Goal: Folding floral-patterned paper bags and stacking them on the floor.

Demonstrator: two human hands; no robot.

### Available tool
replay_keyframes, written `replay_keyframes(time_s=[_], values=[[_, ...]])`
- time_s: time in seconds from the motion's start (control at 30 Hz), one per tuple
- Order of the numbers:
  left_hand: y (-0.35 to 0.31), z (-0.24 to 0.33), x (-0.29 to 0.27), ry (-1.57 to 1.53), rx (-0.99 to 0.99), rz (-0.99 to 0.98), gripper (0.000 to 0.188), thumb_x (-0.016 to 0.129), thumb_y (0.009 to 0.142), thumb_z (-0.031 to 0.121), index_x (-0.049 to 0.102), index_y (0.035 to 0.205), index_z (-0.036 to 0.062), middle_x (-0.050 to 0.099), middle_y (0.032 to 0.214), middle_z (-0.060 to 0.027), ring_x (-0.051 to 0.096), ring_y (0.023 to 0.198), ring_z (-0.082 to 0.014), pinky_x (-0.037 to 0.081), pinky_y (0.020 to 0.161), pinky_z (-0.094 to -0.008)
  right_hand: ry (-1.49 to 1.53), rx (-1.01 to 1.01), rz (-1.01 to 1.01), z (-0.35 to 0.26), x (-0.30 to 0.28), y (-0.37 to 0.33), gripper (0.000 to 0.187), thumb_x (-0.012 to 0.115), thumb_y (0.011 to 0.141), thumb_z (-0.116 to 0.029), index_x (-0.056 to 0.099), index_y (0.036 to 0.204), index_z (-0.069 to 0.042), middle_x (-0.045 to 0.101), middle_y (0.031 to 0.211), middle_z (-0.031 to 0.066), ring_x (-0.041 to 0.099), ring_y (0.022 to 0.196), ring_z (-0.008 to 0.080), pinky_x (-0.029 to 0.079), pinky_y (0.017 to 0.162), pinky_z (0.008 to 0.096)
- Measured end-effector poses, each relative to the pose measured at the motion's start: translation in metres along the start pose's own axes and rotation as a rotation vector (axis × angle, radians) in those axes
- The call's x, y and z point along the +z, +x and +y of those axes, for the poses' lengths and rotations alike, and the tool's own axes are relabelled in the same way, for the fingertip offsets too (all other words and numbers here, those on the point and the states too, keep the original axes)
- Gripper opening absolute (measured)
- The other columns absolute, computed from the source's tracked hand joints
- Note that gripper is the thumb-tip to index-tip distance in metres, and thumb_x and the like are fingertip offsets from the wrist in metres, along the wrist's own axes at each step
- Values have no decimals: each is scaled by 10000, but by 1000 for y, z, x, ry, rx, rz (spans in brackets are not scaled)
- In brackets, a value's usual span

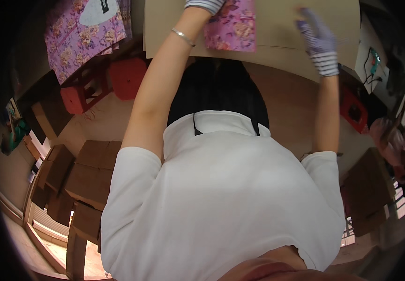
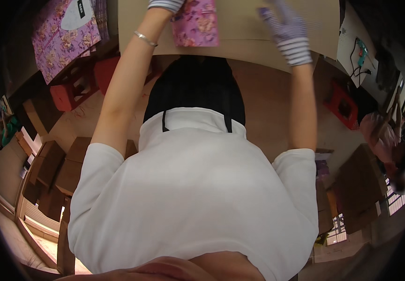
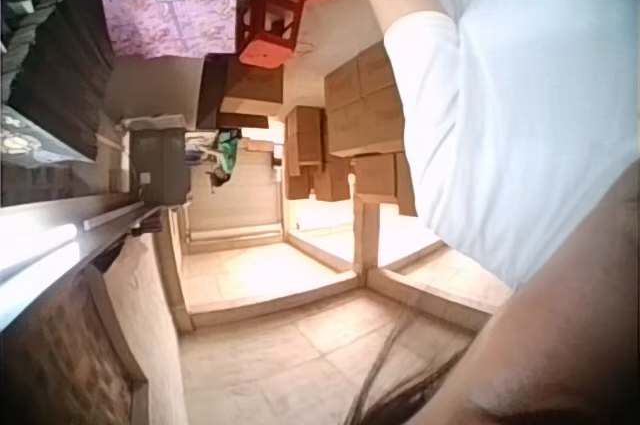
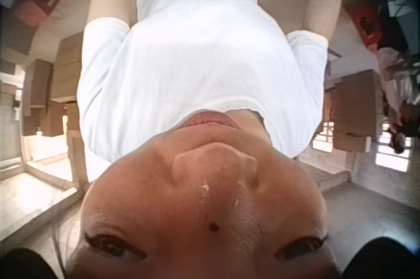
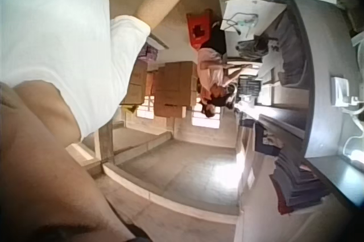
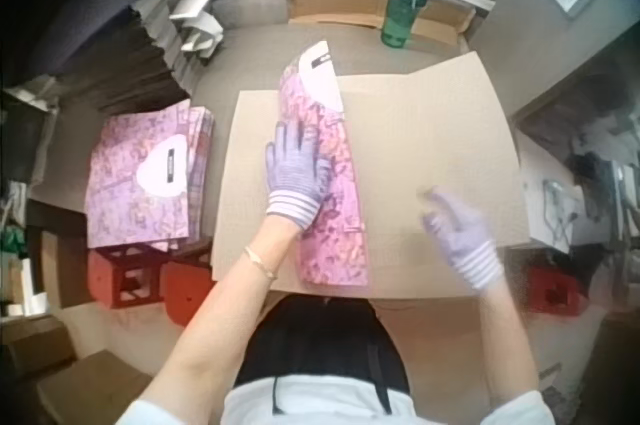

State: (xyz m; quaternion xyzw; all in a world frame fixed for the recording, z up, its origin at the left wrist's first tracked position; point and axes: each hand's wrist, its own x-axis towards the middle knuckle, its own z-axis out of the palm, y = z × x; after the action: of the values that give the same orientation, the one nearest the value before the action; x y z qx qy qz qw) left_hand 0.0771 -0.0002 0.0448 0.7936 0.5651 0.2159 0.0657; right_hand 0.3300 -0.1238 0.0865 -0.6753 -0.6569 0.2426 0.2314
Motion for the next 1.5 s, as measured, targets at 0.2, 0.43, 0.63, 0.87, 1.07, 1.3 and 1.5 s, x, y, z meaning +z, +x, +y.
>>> replay_keyframes(time_s=[0.2,0.43,0.63,0.87,1.07,1.3,1.5], values=[[-14,27,7,21,-14,-7,586,581,755,307,489,1277,55,237,1467,-200,204,1349,-396,153,1076,-580,280,374,-209,-7,94,-8,359,742,752,-252,626,991,-9,662,864,47,609,827,129,490,795,265],[-71,25,21,-30,175,-95,580,617,708,298,522,1231,66,268,1456,-186,227,1349,-375,135,1083,-582,26,320,-132,-17,102,7,246,715,692,-205,642,864,-44,629,662,113,609,600,217,500,598,301],[-84,30,16,-124,204,-131,593,656,669,282,535,1212,75,277,1459,-155,233,1356,-344,149,1082,-578,6,341,-195,-26,93,7,232,712,693,-192,636,860,-50,638,698,128,617,624,228,505,624,322],[-83,31,12,-114,217,-179,595,648,677,274,530,1223,68,270,1463,-155,227,1361,-340,145,1086,-569,-71,277,-194,-18,97,7,231,714,687,-186,625,851,-51,636,698,131,622,632,241,509,631,332],[-86,27,16,-99,232,-163,570,641,682,285,549,1200,65,260,1469,-156,221,1364,-336,138,1088,-566,-110,301,-256,-28,94,11,213,707,687,-173,611,828,-47,634,703,146,627,645,265,509,634,349],[-84,29,11,-100,246,-199,564,634,683,295,555,1188,56,255,1468,-168,223,1362,-345,121,1098,-555,-86,303,-228,-37,89,9,185,699,688,-137,608,820,-43,630,703,161,624,642,286,506,634,351],[-85,28,14,-157,249,-175,555,623,686,294,556,1181,52,261,1464,-172,212,1366,-347,120,1097,-555,-212,337,-275,-27,96,6,373,734,705,-264,597,985,-59,647,834,112,621,793,234,492,753,362]])
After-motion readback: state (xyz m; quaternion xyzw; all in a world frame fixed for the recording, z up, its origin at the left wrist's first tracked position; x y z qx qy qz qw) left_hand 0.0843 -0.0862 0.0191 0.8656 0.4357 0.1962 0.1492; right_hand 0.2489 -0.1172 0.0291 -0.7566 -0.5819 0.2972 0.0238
